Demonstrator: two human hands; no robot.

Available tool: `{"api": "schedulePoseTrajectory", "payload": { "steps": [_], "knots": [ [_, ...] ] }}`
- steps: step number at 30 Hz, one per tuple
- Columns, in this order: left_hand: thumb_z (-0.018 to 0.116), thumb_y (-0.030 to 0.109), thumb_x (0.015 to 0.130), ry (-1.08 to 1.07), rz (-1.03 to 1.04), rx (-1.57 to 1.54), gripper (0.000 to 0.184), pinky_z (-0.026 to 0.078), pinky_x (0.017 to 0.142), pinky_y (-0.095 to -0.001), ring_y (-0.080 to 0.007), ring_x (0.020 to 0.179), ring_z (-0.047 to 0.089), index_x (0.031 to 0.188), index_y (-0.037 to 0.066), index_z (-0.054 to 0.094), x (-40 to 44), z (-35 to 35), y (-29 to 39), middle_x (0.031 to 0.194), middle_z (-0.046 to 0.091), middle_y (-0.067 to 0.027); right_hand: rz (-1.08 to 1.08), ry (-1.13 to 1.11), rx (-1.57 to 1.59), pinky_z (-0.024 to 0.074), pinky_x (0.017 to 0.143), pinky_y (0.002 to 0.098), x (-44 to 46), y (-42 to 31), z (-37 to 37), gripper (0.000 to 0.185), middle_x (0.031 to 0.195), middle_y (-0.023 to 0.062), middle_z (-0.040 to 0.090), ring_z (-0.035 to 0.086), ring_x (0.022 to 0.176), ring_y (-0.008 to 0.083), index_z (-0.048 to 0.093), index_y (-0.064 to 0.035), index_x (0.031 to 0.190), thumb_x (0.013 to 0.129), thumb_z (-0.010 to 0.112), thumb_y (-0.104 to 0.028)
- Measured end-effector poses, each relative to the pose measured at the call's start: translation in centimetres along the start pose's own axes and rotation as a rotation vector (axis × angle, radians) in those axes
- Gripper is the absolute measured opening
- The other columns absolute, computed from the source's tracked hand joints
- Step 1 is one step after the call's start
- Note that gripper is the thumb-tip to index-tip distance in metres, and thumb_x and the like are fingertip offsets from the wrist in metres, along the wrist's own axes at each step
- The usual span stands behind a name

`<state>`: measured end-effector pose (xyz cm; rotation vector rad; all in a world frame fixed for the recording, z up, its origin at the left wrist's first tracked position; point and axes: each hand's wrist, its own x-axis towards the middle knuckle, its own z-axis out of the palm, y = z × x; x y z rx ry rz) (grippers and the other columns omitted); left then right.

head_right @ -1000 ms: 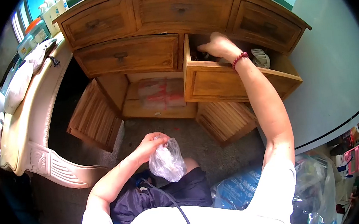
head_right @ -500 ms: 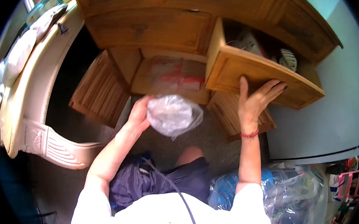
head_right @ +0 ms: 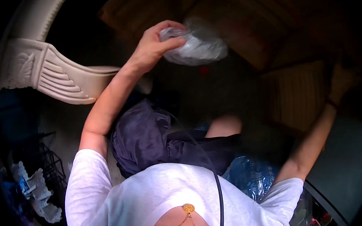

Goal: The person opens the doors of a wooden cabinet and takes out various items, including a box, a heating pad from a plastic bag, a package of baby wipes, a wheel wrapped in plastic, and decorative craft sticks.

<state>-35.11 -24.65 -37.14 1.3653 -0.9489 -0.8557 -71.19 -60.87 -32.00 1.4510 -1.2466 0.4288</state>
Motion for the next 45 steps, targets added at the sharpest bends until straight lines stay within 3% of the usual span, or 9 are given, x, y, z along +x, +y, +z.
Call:
{"api": "schedulePoseTrajectory", "payload": {
  "steps": [3,5,6,10,14,22,31,36,45],
  "knots": [
    [0.064,0.012,0.076,-0.070,-0.128,0.089,0.027,0.042,0.073,-0.0217,-0.0089,0.081,0.053,0.101,0.003,0.057,-4.8,-3.6,-3.3,0.089,0.059,-0.0030,0.232,-0.110,1.431,0.0403,0.087,0.0473,-3.2,-2.6,-3.7,0.069,0.116,0.0278,0.049,0.050,0.103,0.0389,0.047,0.0074,0.116,0.080,0.053,-0.050],
    [0.063,0.011,0.075,-0.144,-0.223,0.177,0.026,0.042,0.074,-0.0219,-0.0079,0.082,0.052,0.100,0.002,0.058,-8.6,-5.4,-6.1,0.089,0.059,-0.0023,0.055,-0.283,1.565,0.0413,0.087,0.0435,-12.7,-6.3,-2.1,0.053,0.109,0.0252,0.053,0.051,0.100,0.0383,0.053,0.0056,0.109,0.083,0.053,-0.040],
    [0.062,0.010,0.075,-0.157,-0.257,0.218,0.026,0.041,0.075,-0.0221,-0.0077,0.082,0.051,0.099,0.002,0.058,-10.5,-6.1,-8.1,0.089,0.058,-0.0022,-0.436,-0.217,1.116,0.0414,0.087,0.0415,-16.8,-7.3,-3.5,0.047,0.106,0.0255,0.054,0.051,0.098,0.0398,0.054,0.0057,0.107,0.085,0.052,-0.036],
    [0.061,0.010,0.072,-0.126,-0.555,0.315,0.029,0.042,0.075,-0.0288,-0.0198,0.085,0.055,0.099,0.001,0.057,-19.5,-9.4,-17.1,0.096,0.058,-0.0095,-0.620,-1.511,1.642,0.0362,0.095,0.0377,-25.2,-14.2,-9.5,0.036,0.121,0.0154,0.048,0.046,0.110,0.0299,0.048,-0.0032,0.118,0.089,0.044,-0.022],
    [0.063,0.003,0.067,-0.027,-0.419,0.831,0.047,0.045,0.074,-0.0343,-0.0309,0.086,0.057,0.113,0.005,0.050,-25.2,-10.0,-21.0,0.115,0.049,-0.0142,-1.366,-1.188,1.241,0.0368,0.096,0.0354,-39.8,-17.5,-3.7,0.032,0.124,0.0134,0.046,0.045,0.112,0.0252,0.047,-0.0038,0.119,0.090,0.037,-0.011],
    [0.060,-0.001,0.066,0.065,-0.678,1.084,0.082,0.046,0.077,-0.0426,-0.0399,0.091,0.054,0.136,0.014,0.021,-25.1,-9.1,-22.9,0.136,0.026,-0.0153,-1.073,-1.368,1.056,0.0387,0.093,0.0364,-44.2,-15.5,-13.1,0.034,0.119,0.0152,0.050,0.049,0.106,0.0261,0.049,-0.0026,0.117,0.087,0.043,-0.017],
    [0.049,-0.001,0.070,0.346,-0.230,0.828,0.029,0.043,0.082,-0.0293,-0.0259,0.098,0.055,0.098,0.001,0.056,-24.0,-10.4,-21.0,0.107,0.057,-0.0131,-0.785,-1.356,1.113,0.0409,0.089,0.0375,-42.3,-20.9,-16.5,0.038,0.113,0.0172,0.054,0.053,0.100,0.0271,0.051,-0.0012,0.116,0.084,0.051,-0.023],
    [0.048,0.004,0.073,0.432,-0.377,0.435,0.024,0.042,0.078,-0.0246,-0.0112,0.086,0.053,0.095,0.001,0.057,-21.3,-9.9,-18.3,0.089,0.060,-0.0074,-0.170,-1.900,1.758,0.0472,0.069,0.0288,-35.5,-26.3,-12.1,0.033,0.088,0.0068,0.063,0.058,0.076,0.0160,0.058,0.0014,0.103,0.080,0.063,-0.021],
    [0.059,0.001,0.069,0.326,-0.392,0.179,0.026,0.045,0.073,-0.0284,-0.0164,0.083,0.056,0.095,0.000,0.060,-13.8,-5.1,-18.5,0.090,0.061,-0.0101,-0.384,-2.041,1.944,0.0449,0.075,0.0277,-24.8,-27.7,-26.6,0.054,0.103,0.0087,0.058,0.055,0.089,0.0151,0.052,0.0037,0.113,0.075,0.065,-0.033]
  ]
}}
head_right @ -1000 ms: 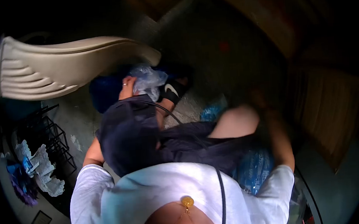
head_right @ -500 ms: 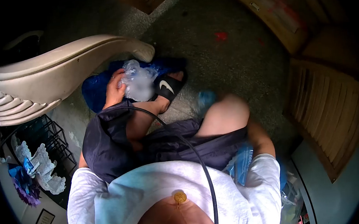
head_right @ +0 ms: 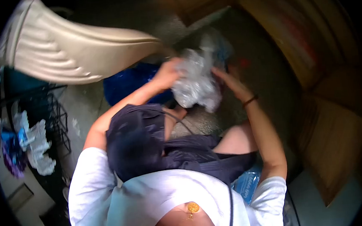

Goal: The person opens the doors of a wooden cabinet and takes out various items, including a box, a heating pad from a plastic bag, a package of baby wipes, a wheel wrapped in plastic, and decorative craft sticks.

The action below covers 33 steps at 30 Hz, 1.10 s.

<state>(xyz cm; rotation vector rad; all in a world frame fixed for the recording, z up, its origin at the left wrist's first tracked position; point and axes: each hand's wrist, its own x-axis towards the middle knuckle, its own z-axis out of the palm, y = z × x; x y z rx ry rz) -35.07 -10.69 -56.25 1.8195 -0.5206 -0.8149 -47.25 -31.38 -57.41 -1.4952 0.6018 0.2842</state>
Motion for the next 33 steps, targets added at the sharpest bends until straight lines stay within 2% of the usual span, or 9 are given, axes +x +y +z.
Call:
{"api": "schedulePoseTrajectory", "payload": {
  "steps": [1,3,5,9,11,13,19,25,33],
  "knots": [
    [0.062,0.001,0.068,-0.284,-0.201,0.034,0.027,0.046,0.072,-0.0296,-0.0171,0.086,0.055,0.096,-0.001,0.059,-0.1,0.1,1.2,0.095,0.060,-0.0114,-0.098,-0.170,0.219,0.0445,0.079,0.0275,1.0,1.6,2.3,0.063,0.108,0.0105,0.056,0.054,0.094,0.0162,0.049,0.0047,0.115,0.074,0.064,-0.040],
    [0.064,0.000,0.068,-0.358,0.060,-0.302,0.033,0.046,0.073,-0.0297,-0.0171,0.088,0.054,0.100,-0.002,0.058,-1.1,1.8,-4.0,0.100,0.057,-0.0124,-0.048,-0.256,0.235,0.0455,0.078,0.0282,0.8,0.8,5.7,0.056,0.106,0.0118,0.056,0.056,0.093,0.0173,0.049,0.0040,0.113,0.075,0.066,-0.034],
    [0.062,0.003,0.073,-0.480,-0.252,-0.373,0.033,0.044,0.079,-0.0293,-0.0159,0.093,0.053,0.105,0.000,0.057,-1.8,-0.2,-0.1,0.102,0.057,-0.0099,0.054,-0.232,0.436,0.0478,0.075,0.0292,0.7,-0.6,8.0,0.049,0.102,0.0115,0.058,0.058,0.088,0.0176,0.051,0.0041,0.110,0.073,0.068,-0.023],
    [0.060,0.003,0.077,-0.233,-0.049,-0.346,0.036,0.044,0.082,-0.0297,-0.0164,0.094,0.054,0.112,0.000,0.053,-4.8,-7.8,-0.7,0.105,0.057,-0.0110,0.021,-0.191,0.497,0.0512,0.068,0.0319,1.5,0.8,8.1,0.046,0.096,0.0115,0.060,0.061,0.080,0.0199,0.052,0.0030,0.107,0.067,0.071,-0.008],
    [0.065,0.012,0.071,0.113,-0.238,0.183,0.048,0.044,0.082,-0.0318,-0.0227,0.095,0.055,0.114,-0.002,0.049,-7.5,-13.4,-2.9,0.109,0.055,-0.0149,0.099,-0.185,0.512,0.0512,0.069,0.0316,1.8,1.4,8.0,0.044,0.096,0.0117,0.060,0.061,0.081,0.0205,0.052,0.0030,0.106,0.067,0.070,-0.007],
    [0.067,0.016,0.068,0.426,0.177,0.828,0.051,0.039,0.089,-0.0388,-0.0272,0.107,0.048,0.115,0.004,0.051,-9.7,-17.5,-5.8,0.111,0.052,-0.0176,0.067,-0.213,0.470,0.0512,0.070,0.0315,2.1,0.9,8.3,0.043,0.096,0.0121,0.060,0.061,0.081,0.0206,0.052,0.0039,0.105,0.067,0.070,-0.007],
    [0.066,0.023,0.067,0.232,0.262,1.446,0.039,0.029,0.090,-0.0597,-0.0230,0.119,0.035,0.103,0.010,0.058,-8.8,-13.8,-7.5,0.107,0.053,-0.0130,0.000,-0.320,0.490,0.0505,0.069,0.0303,2.6,-1.1,11.5,0.041,0.093,0.0106,0.061,0.061,0.078,0.0184,0.054,0.0034,0.103,0.066,0.071,-0.006],
    [0.048,0.016,0.083,0.783,-0.231,0.957,0.017,0.043,0.078,-0.0474,-0.0346,0.080,0.059,0.091,0.003,0.056,-7.1,-24.2,-11.5,0.086,0.060,-0.0193,0.037,-0.219,0.496,0.0512,0.070,0.0313,2.2,-0.6,10.5,0.047,0.096,0.0115,0.060,0.062,0.080,0.0203,0.050,0.0032,0.109,0.068,0.069,-0.009],
    [0.060,0.027,0.078,1.189,-0.028,0.976,0.046,0.038,0.085,-0.0457,-0.0386,0.103,0.045,0.111,-0.001,0.045,-12.2,-21.4,-10.4,0.110,0.049,-0.0243,0.067,-0.061,0.318,0.0492,0.069,0.0319,5.6,8.2,10.7,0.047,0.099,0.0135,0.060,0.060,0.083,0.0225,0.054,0.0041,0.106,0.066,0.072,-0.012]
  ]
}}
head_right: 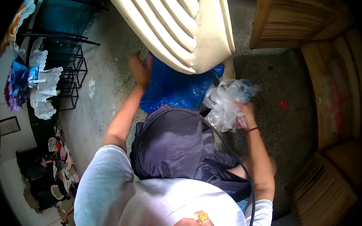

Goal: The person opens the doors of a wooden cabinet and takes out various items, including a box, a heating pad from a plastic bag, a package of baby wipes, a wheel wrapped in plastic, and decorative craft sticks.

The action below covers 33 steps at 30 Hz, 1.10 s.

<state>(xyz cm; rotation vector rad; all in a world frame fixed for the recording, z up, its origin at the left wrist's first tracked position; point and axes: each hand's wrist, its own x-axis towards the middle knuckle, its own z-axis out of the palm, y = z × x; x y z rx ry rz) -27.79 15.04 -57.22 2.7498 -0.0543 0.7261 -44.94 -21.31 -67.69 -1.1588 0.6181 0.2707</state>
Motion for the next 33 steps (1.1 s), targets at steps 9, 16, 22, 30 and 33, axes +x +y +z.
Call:
{"api": "schedulePoseTrajectory", "payload": {
  "steps": [9,16,22,30,33],
  "knots": [
    [0.055,0.003,0.070,-0.604,-0.214,-0.004,0.060,0.044,0.084,-0.0426,-0.0375,0.107,0.048,0.126,0.005,0.034,-8.2,3.1,5.1,0.115,0.049,-0.0231,-0.137,-0.178,-0.114,0.0476,0.064,0.0302,-0.9,-1.0,4.1,0.026,0.085,0.0087,0.064,0.058,0.071,0.0154,0.060,0.0035,0.094,0.072,0.065,-0.009],
    [0.045,-0.003,0.066,-0.720,0.087,-0.732,0.048,0.036,0.096,-0.0337,-0.0318,0.111,0.049,0.114,-0.001,0.050,-3.6,-4.8,12.2,0.114,0.053,-0.0216,-0.660,-0.466,-1.400,0.0468,0.074,0.0387,3.2,-1.5,12.9,0.032,0.095,0.0177,0.063,0.061,0.083,0.0330,0.062,-0.0016,0.097,0.076,0.059,-0.025],
    [0.051,0.016,0.077,-0.944,0.228,-0.775,0.040,0.037,0.093,-0.0336,-0.0268,0.108,0.050,0.114,0.000,0.052,-3.3,-6.9,13.8,0.113,0.055,-0.0165,-0.329,-0.545,-0.840,0.0429,0.081,0.0357,5.3,-2.2,16.5,0.035,0.106,0.0162,0.058,0.056,0.093,0.0270,0.057,-0.0006,0.106,0.080,0.056,-0.024],
    [0.045,0.003,0.075,-0.638,-0.228,-0.503,0.034,0.042,0.086,-0.0321,-0.0297,0.100,0.056,0.107,-0.002,0.055,-3.9,-4.1,6.3,0.103,0.060,-0.0199,0.087,-0.714,-0.367,0.0402,0.092,0.0332,3.0,-5.9,15.5,0.043,0.120,0.0125,0.049,0.048,0.108,0.0206,0.042,0.0030,0.124,0.090,0.047,-0.024],
    [0.048,0.006,0.076,-0.370,-0.481,-0.539,0.031,0.047,0.075,-0.0349,-0.0268,0.089,0.060,0.104,-0.005,0.056,-3.0,1.6,-2.6,0.091,0.063,-0.0197,0.140,-0.760,-0.307,0.0427,0.089,0.0310,1.3,-6.2,10.6,0.045,0.118,0.0124,0.052,0.052,0.104,0.0193,0.043,0.0038,0.123,0.088,0.052,-0.022]
  ]
}}
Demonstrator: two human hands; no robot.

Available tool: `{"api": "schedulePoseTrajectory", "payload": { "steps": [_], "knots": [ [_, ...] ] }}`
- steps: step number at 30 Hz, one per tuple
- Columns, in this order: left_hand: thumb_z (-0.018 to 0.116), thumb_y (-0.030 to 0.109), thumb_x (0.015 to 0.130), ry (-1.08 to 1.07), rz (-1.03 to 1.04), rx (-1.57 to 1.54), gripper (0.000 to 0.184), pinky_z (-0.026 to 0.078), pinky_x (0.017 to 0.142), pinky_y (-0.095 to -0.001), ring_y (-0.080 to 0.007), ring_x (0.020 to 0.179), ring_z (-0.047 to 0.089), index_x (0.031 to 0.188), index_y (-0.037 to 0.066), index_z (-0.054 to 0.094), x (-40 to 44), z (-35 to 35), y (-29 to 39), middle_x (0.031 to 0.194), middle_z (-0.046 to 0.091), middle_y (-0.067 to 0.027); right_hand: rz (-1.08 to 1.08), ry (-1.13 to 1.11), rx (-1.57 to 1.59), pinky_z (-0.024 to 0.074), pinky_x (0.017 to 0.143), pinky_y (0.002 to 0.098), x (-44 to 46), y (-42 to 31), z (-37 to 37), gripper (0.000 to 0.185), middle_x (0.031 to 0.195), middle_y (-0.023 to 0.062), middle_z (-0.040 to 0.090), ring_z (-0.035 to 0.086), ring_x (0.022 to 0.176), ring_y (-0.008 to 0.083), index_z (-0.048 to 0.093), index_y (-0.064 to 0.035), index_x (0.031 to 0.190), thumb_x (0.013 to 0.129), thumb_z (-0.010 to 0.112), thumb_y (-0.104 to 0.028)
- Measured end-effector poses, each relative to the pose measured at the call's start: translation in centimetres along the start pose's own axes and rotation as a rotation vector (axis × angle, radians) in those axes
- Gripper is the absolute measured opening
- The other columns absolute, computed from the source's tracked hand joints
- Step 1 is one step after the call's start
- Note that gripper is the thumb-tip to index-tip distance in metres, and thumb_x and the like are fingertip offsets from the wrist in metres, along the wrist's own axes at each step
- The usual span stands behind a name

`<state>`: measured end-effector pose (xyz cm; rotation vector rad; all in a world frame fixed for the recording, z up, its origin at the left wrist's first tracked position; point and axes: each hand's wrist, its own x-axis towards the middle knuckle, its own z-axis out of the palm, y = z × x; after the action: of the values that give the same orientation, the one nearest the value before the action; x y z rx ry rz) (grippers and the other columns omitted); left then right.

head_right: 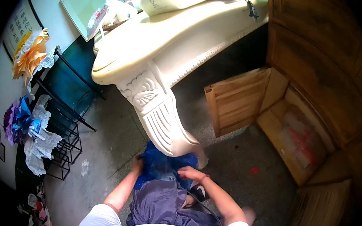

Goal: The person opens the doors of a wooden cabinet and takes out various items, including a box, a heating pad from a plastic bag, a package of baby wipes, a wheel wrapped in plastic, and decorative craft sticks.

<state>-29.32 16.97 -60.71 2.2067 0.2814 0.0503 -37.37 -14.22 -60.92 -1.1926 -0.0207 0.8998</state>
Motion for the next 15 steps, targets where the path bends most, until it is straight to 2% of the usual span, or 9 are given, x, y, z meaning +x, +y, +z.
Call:
{"api": "schedulePoseTrajectory", "payload": {
  "steps": [3,5,7,8,11,12,13,14,15],
  "knots": [
    [0.053,0.008,0.076,0.034,-0.350,-0.215,0.035,0.049,0.071,-0.0363,-0.0251,0.089,0.059,0.108,-0.007,0.054,3.6,-2.4,-1.3,0.096,0.060,-0.0208,0.055,-0.117,0.127,0.0440,0.088,0.0310,-5.1,0.9,-3.6,0.041,0.113,0.0114,0.056,0.054,0.102,0.0189,0.047,0.0027,0.120,0.087,0.053,-0.021],
    [0.056,0.008,0.076,0.003,-0.512,-0.251,0.040,0.049,0.070,-0.0361,-0.0244,0.089,0.059,0.112,-0.008,0.051,3.8,-2.0,0.6,0.102,0.058,-0.0216,0.041,0.042,0.111,0.0447,0.087,0.0316,-9.1,0.4,-5.8,0.040,0.112,0.0125,0.057,0.055,0.102,0.0211,0.048,0.0005,0.120,0.088,0.052,-0.022],
    [0.060,0.006,0.075,0.112,-0.260,-0.071,0.048,0.048,0.072,-0.0319,-0.0228,0.088,0.057,0.117,-0.009,0.043,0.3,-2.1,7.8,0.110,0.054,-0.0213,-0.087,0.260,0.147,0.0448,0.087,0.0345,-12.2,2.0,-9.1,0.039,0.111,0.0133,0.057,0.056,0.102,0.0235,0.050,-0.0018,0.118,0.087,0.051,-0.025],
    [0.061,0.005,0.075,0.129,-0.006,-0.035,0.051,0.047,0.074,-0.0299,-0.0220,0.087,0.057,0.120,-0.008,0.041,1.3,-1.5,6.1,0.111,0.053,-0.0196,-0.173,0.373,0.208,0.0443,0.088,0.0363,-13.3,4.3,-12.4,0.039,0.110,0.0132,0.057,0.056,0.101,0.0240,0.051,-0.0027,0.118,0.087,0.051,-0.027],
    [0.058,0.005,0.079,-0.056,0.228,-0.153,0.047,0.042,0.083,-0.0283,-0.0207,0.092,0.053,0.122,-0.004,0.040,-2.4,-1.8,13.5,0.109,0.053,-0.0150,-0.306,0.912,0.321,0.0433,0.087,0.0400,-18.0,9.2,-17.2,0.037,0.107,0.0097,0.058,0.056,0.097,0.0228,0.053,-0.0067,0.115,0.088,0.048,-0.032],
    [0.056,0.005,0.081,-0.050,0.340,-0.204,0.044,0.041,0.084,-0.0288,-0.0203,0.095,0.052,0.122,-0.003,0.040,-4.0,-2.3,16.2,0.110,0.052,-0.0139,-0.128,1.046,0.238,0.0441,0.084,0.0387,-21.0,7.1,-17.0,0.040,0.104,0.0081,0.059,0.056,0.094,0.0210,0.054,-0.0084,0.115,0.087,0.049,-0.037],
    [0.054,0.005,0.082,-0.036,0.449,-0.274,0.042,0.040,0.085,-0.0292,-0.0198,0.097,0.051,0.121,-0.002,0.040,-5.1,-2.6,18.4,0.111,0.052,-0.0128,-0.139,1.171,0.348,0.0446,0.075,0.0353,-23.3,5.0,-16.2,0.035,0.092,0.0059,0.059,0.055,0.084,0.0172,0.059,-0.0085,0.102,0.086,0.049,-0.037],
    [0.052,0.005,0.083,0.044,0.597,-0.251,0.038,0.039,0.087,-0.0299,-0.0202,0.101,0.048,0.119,-0.002,0.041,-6.3,-3.0,20.5,0.113,0.049,-0.0134,-0.203,1.291,0.126,0.0418,0.066,0.0329,-23.7,7.2,-20.5,0.022,0.078,0.0045,0.054,0.051,0.073,0.0149,0.057,-0.0077,0.084,0.086,0.048,-0.027],
    [0.050,0.005,0.084,0.132,0.746,-0.232,0.035,0.037,0.089,-0.0306,-0.0206,0.104,0.046,0.118,-0.003,0.042,-7.6,-2.7,22.2,0.115,0.047,-0.0139,-0.334,1.521,0.267,0.0385,0.059,0.0319,-24.4,8.2,-21.3,0.014,0.069,0.0029,0.048,0.046,0.064,0.0132,0.050,-0.0068,0.074,0.083,0.048,-0.017]
  ]
}}
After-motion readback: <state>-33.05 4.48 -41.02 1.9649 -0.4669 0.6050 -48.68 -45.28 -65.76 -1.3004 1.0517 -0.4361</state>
